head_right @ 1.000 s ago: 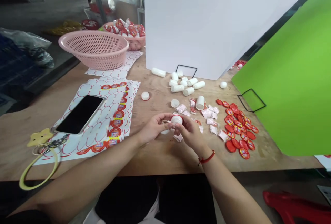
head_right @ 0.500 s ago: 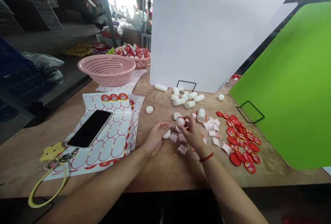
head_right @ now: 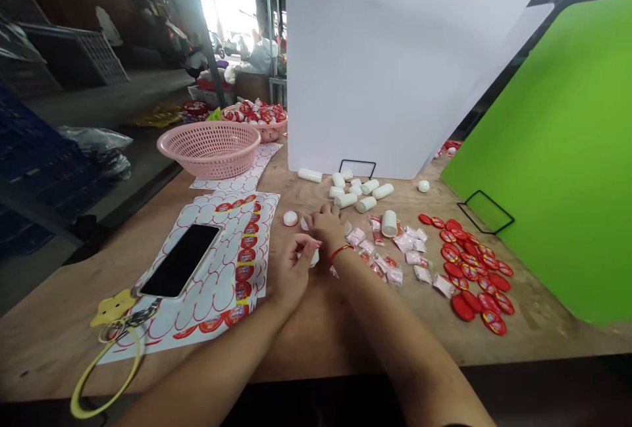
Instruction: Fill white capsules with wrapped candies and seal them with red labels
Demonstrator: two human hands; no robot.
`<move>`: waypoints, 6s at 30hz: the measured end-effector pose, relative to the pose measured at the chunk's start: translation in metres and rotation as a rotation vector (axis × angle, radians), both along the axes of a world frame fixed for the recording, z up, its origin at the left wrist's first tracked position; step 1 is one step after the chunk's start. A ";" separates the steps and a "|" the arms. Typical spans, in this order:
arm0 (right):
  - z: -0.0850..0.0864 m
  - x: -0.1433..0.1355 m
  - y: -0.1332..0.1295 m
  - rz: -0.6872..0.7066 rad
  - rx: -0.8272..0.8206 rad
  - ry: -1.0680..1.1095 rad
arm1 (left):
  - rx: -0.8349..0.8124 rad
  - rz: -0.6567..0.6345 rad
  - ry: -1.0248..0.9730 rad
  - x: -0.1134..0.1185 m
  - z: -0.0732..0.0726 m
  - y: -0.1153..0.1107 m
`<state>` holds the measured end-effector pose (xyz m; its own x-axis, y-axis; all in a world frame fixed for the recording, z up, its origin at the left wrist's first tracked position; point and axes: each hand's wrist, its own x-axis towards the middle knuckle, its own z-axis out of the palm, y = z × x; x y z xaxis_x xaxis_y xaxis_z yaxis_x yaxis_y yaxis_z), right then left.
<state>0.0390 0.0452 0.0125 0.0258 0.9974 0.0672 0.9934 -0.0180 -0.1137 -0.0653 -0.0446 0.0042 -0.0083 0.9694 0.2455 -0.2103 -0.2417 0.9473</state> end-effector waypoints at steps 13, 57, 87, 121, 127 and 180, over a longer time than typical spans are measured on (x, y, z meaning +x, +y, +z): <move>0.011 0.166 -0.058 -0.234 -0.096 0.143 | -0.338 -0.307 0.002 0.015 -0.021 0.016; 0.016 0.064 -0.111 0.048 0.320 0.629 | -0.414 -0.600 -0.332 0.024 -0.015 0.005; -0.028 0.271 -0.181 -0.136 0.018 0.079 | -0.330 -0.378 -0.090 0.024 -0.030 0.007; -0.020 0.090 -0.140 0.316 0.399 0.644 | -0.567 -0.635 -0.294 0.020 -0.012 -0.008; -0.015 0.092 -0.146 0.273 0.396 0.702 | -0.512 -0.691 -0.323 0.018 -0.015 -0.006; -0.007 0.018 -0.049 -0.078 0.315 0.103 | -0.363 0.187 -0.258 -0.004 -0.013 0.025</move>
